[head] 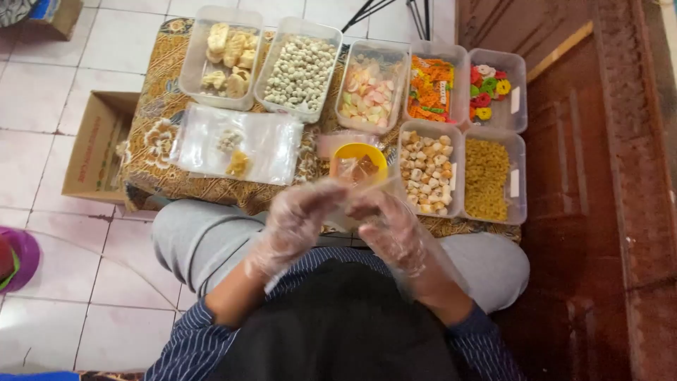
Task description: A person wearing gloves is manually selecting various snack items from multiple containers and placing them into a small plastic bag to create a mixed snack pack.
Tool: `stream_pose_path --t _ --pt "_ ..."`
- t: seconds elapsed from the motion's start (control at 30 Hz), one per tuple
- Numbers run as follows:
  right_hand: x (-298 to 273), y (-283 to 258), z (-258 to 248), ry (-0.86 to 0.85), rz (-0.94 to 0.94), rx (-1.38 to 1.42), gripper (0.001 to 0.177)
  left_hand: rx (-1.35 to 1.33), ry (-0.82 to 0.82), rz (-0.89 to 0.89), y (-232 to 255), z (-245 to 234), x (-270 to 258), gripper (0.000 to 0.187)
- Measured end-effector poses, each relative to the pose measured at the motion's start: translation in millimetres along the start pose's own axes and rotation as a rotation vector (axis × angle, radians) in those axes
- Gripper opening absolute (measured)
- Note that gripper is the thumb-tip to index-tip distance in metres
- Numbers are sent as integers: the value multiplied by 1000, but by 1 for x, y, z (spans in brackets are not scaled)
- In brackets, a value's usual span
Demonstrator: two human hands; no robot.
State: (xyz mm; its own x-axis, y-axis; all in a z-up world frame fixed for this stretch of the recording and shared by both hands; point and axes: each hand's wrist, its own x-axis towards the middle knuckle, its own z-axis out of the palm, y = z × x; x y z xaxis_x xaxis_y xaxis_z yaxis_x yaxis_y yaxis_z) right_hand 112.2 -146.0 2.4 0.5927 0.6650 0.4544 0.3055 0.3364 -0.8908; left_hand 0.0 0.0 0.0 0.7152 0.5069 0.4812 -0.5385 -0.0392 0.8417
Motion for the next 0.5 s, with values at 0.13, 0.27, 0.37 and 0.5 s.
stream_pose_path --t 0.13,0.27,0.37,0.5 --pt "17 -29 -5 -162 190 91 33 137 -51 -81 49 29 15 24" --pt "34 -67 6 -150 -308 -365 17 211 -155 -100 57 25 14 26" --pt "41 -74 15 -170 52 146 13 125 -116 -145 52 25 8 39" --pt "39 -63 18 -173 -20 -35 12 134 -62 -165 46 20 2 36"
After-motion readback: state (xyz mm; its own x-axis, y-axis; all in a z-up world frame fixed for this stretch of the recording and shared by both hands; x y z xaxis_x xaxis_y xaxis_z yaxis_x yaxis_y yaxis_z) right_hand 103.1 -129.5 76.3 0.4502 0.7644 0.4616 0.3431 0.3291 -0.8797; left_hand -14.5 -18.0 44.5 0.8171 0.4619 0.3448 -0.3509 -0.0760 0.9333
